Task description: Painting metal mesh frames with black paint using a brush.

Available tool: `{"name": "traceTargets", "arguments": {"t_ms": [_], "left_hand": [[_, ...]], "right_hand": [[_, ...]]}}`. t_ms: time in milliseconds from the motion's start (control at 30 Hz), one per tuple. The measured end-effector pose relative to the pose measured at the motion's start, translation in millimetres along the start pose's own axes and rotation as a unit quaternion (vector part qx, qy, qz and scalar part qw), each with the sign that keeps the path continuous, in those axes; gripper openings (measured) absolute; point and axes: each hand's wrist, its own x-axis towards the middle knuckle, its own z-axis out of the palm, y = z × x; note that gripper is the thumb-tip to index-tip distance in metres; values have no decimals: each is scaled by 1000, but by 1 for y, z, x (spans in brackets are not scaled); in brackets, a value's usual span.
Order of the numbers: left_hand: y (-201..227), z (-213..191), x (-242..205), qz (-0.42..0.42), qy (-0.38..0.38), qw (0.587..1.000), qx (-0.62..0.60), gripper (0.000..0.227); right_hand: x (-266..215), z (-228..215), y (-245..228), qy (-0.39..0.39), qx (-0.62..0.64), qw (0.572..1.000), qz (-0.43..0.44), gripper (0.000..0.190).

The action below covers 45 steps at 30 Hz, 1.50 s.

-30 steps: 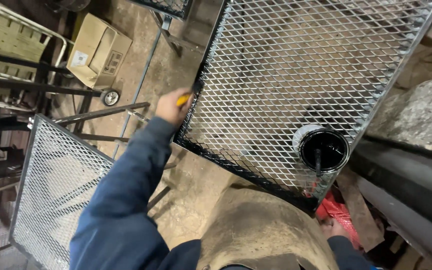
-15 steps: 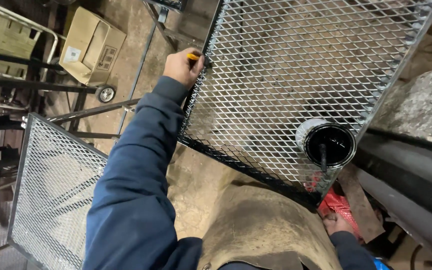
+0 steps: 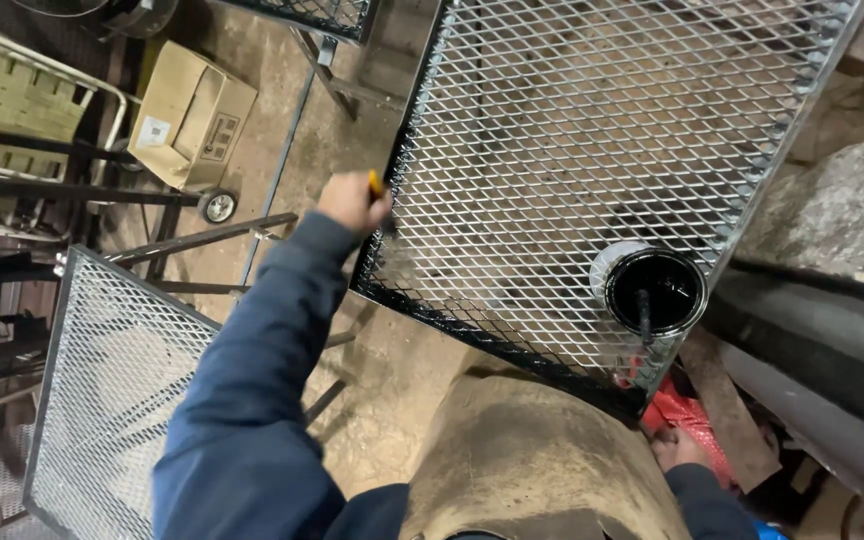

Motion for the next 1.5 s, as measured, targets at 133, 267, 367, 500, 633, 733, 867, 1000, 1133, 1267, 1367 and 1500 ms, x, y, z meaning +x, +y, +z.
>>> {"name": "traceTargets", "arguments": {"t_ms": [133,267,367,500,633,733,867,1000,1133,1267,1367,1500], "left_hand": [[41,-15,36,27,131,982,-132,18],[35,-14,5,58,168,973,-144,17],[17,-9,-28,11,116,991,-67,17],[18,-10,-22,-78,20,997,14,19],[37,-9,7,-5,133,989,-58,19],[46,-4,-1,27,175,978,-111,16],[62,-20,-39,-35,87,995,35,19],[163,-78,-59,16,103,994,-33,24],[247,-99,-73,119,77,961,-239,15],[287,-87,-66,248,7,933,-260,18],[314,-90,-59,301,-16,931,-206,22],[321,-66,-47,330,-5,931,-156,23]], "right_hand": [[-18,-10,4,-21,-6,999,33,37],[5,-7,12,-42,33,998,34,32],[1,-25,-16,-58,16,997,39,33],[-13,-61,-60,-52,-22,997,53,35],[-7,-62,-51,-19,-56,997,42,36],[4,-44,-5,-2,-46,999,29,35],[35,-9,22,-6,8,1000,19,31],[0,-29,-11,7,-16,998,59,21],[21,-3,4,-3,123,992,11,25],[2,-42,-52,45,42,997,43,29],[-8,-43,-55,23,105,993,56,28],[-4,-18,-30,23,73,994,77,28]]}}
